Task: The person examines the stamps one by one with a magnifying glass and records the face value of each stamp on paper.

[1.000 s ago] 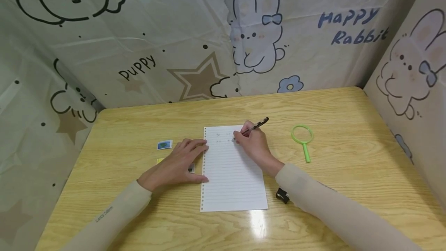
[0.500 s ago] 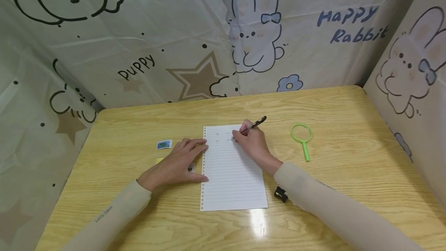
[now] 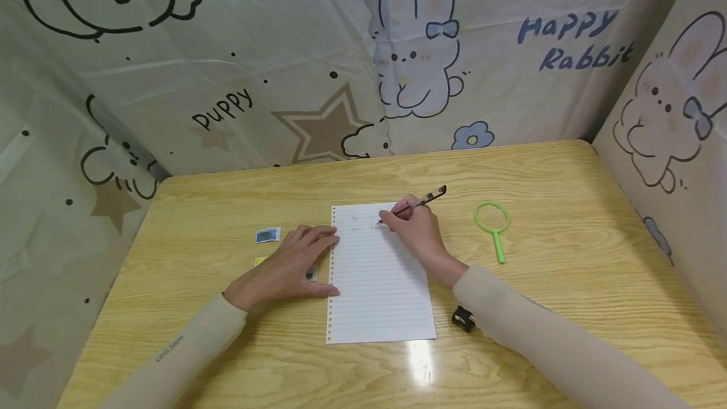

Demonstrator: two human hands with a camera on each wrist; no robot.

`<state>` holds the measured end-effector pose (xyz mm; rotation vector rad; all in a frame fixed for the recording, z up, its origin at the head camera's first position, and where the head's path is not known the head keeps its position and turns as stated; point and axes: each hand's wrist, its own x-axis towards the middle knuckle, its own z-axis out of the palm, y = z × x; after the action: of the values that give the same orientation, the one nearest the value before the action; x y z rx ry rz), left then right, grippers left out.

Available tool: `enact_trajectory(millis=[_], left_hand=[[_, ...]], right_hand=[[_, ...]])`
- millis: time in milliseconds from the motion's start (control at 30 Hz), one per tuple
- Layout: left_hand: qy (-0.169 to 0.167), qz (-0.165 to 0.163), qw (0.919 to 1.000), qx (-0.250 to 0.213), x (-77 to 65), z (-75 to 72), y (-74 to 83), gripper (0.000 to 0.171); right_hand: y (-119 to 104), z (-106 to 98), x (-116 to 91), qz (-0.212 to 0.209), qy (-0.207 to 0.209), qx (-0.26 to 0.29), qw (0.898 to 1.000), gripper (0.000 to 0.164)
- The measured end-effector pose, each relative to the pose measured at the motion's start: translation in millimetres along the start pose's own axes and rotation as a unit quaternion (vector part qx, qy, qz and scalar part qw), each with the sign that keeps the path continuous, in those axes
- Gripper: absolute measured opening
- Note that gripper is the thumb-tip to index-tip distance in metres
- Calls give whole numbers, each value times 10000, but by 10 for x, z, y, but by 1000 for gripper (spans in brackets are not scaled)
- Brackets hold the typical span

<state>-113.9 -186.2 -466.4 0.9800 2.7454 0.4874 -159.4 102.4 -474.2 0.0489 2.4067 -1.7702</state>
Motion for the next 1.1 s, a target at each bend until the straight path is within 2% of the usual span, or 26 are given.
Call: enact_trajectory(millis=[100, 233, 433, 500, 600, 767, 867, 1100], left_hand=[[14, 16, 10000, 29, -4, 7, -3, 98], [2, -4, 10000, 45, -9, 21, -7, 98], [-37, -48, 10000, 23, 1, 21, 0, 98], [-33, -46, 10000, 34, 3, 19, 2, 98], [-32, -50, 10000, 45, 4, 19, 1, 99], [-25, -41, 10000, 35, 3, 16, 3, 99], [-6, -18, 10000, 33, 3, 14, 3, 99], [5, -8, 10000, 63, 5, 11, 2, 98]], right_hand=[[-6, -38, -4, 130, -106, 627, 9979, 28], [-26, -102, -20, 365, -282, 1411, 9889, 30], [-27, -223, -35, 364, -654, 2052, 9759, 56], [-27, -252, -42, 312, -705, 2202, 9724, 58], [-48, -274, -68, 304, -533, 2331, 9705, 51], [-51, -328, -135, 6, -212, 2368, 9713, 33], [-37, -391, -171, -294, -260, 2281, 9729, 33], [25, -571, -247, -869, -693, 1852, 9764, 37]])
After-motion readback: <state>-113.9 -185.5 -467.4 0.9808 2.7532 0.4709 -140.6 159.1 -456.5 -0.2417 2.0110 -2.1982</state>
